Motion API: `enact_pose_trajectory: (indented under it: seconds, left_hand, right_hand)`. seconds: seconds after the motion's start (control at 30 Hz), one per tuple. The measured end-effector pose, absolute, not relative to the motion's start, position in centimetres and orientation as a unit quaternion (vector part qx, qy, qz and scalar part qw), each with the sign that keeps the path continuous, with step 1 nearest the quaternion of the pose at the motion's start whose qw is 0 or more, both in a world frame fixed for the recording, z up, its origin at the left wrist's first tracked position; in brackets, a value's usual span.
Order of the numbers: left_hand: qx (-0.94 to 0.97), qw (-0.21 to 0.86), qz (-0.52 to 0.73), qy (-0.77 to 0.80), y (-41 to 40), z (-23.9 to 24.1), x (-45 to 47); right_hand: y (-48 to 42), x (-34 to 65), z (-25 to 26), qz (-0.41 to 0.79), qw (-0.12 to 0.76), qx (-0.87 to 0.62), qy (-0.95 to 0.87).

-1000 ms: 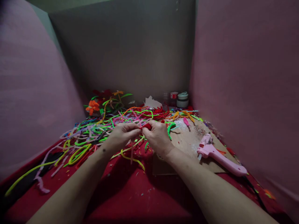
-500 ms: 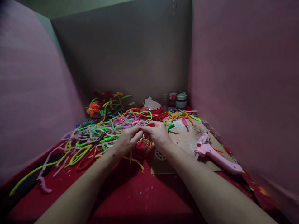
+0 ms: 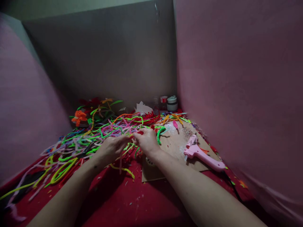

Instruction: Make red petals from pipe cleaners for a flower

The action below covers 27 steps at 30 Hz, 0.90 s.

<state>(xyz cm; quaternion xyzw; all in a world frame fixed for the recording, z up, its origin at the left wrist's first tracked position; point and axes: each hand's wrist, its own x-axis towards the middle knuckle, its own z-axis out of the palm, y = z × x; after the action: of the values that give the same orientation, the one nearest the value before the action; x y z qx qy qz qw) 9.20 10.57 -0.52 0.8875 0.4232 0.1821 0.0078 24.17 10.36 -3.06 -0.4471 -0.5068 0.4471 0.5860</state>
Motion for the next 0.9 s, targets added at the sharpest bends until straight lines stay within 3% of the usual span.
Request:
enact_pose_trajectory:
  seconds: [0.27, 0.43, 0.6, 0.8, 0.9]
  left_hand:
    - [0.819, 0.257, 0.223, 0.462, 10.1, 1.7, 8.7]
    - [0.697, 0.371, 0.344, 0.508, 11.7, 1.1, 7.9]
    - [0.7, 0.467, 0.285, 0.458, 11.9, 1.0, 11.1]
    - [0.753, 0.432, 0.186, 0.461, 13.4, 0.5, 14.9]
    - [0.807, 0.309, 0.176, 0.471, 14.4, 0.2, 15.4]
  right_hand:
    - [9.3, 23.8, -3.1, 0.164, 0.559, -0.5, -0.641]
    - [7.1, 23.2, -2.8, 0.041, 0.582, -0.349, -0.733]
    - [5.3, 21.6, -3.5, -0.041, 0.519, -0.238, -0.82]
    - [5.0, 21.3, -3.6, -0.036, 0.503, -0.262, -0.823]
    - [5.1, 21.3, -3.5, -0.033, 0.503, -0.275, -0.819]
